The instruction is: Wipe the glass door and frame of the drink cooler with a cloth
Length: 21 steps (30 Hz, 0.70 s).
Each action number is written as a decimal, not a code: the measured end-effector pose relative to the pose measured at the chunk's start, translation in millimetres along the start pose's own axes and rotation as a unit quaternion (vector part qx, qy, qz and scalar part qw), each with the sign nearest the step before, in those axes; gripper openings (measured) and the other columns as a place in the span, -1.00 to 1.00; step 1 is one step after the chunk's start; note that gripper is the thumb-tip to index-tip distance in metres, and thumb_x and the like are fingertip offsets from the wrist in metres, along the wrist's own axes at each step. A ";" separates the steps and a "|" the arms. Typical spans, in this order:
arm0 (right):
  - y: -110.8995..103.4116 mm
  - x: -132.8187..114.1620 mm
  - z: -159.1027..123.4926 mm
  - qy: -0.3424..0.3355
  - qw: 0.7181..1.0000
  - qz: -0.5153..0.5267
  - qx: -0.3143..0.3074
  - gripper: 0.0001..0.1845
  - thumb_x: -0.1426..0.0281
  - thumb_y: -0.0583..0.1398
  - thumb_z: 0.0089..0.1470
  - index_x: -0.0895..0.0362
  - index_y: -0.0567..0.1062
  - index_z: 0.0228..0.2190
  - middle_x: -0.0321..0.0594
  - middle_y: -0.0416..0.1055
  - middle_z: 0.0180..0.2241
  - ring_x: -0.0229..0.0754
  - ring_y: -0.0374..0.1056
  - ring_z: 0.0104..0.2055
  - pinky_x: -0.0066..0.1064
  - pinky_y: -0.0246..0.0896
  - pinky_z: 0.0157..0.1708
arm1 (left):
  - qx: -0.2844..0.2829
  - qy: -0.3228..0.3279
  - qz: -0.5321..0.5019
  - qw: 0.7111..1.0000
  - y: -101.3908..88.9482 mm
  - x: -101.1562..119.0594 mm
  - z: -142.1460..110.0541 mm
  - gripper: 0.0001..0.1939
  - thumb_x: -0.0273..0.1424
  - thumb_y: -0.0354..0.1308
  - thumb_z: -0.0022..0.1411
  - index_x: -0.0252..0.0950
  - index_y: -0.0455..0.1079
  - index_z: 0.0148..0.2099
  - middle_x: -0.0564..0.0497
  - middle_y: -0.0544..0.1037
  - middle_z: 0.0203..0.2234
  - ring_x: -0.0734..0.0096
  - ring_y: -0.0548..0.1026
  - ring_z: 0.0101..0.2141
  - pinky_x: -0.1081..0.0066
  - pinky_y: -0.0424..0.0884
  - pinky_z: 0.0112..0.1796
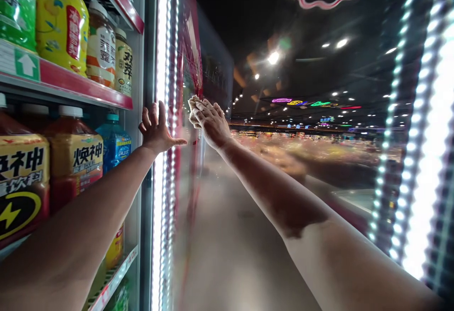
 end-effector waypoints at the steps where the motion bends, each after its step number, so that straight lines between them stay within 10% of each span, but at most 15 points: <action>1: -1.3 -0.6 0.9 -0.002 1.000 -0.001 -0.005 -0.49 0.51 0.02 0.40 0.09 0.38 0.29 -0.14 0.20 0.43 -0.06 -0.05 0.53 0.03 -0.22 0.53 | 0.001 -0.009 -0.001 1.000 2.7 -2.3 1.4 0.64 0.11 0.52 -0.17 -0.25 -0.59 0.56 -0.28 -0.44 0.53 -0.32 -0.44 0.48 -0.33 -0.13 0.35; 21: 5.4 -9.0 40.1 0.034 0.999 -0.028 0.004 -0.44 0.55 -0.04 0.37 0.13 0.33 0.33 -0.07 0.14 0.45 -0.05 -0.10 0.55 0.13 -0.33 0.54 | 0.022 -0.029 -0.012 0.999 2.2 1.4 -0.5 0.72 0.03 0.58 -0.24 -0.33 -0.64 0.54 -0.32 -0.55 0.51 -0.27 -0.47 0.48 -0.32 -0.12 0.36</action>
Point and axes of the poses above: each hand's wrist, its own z-axis towards the middle knuckle, its own y-axis out of the palm, x = y × z, the point moved 4 cm from there along z, towards the middle knuckle
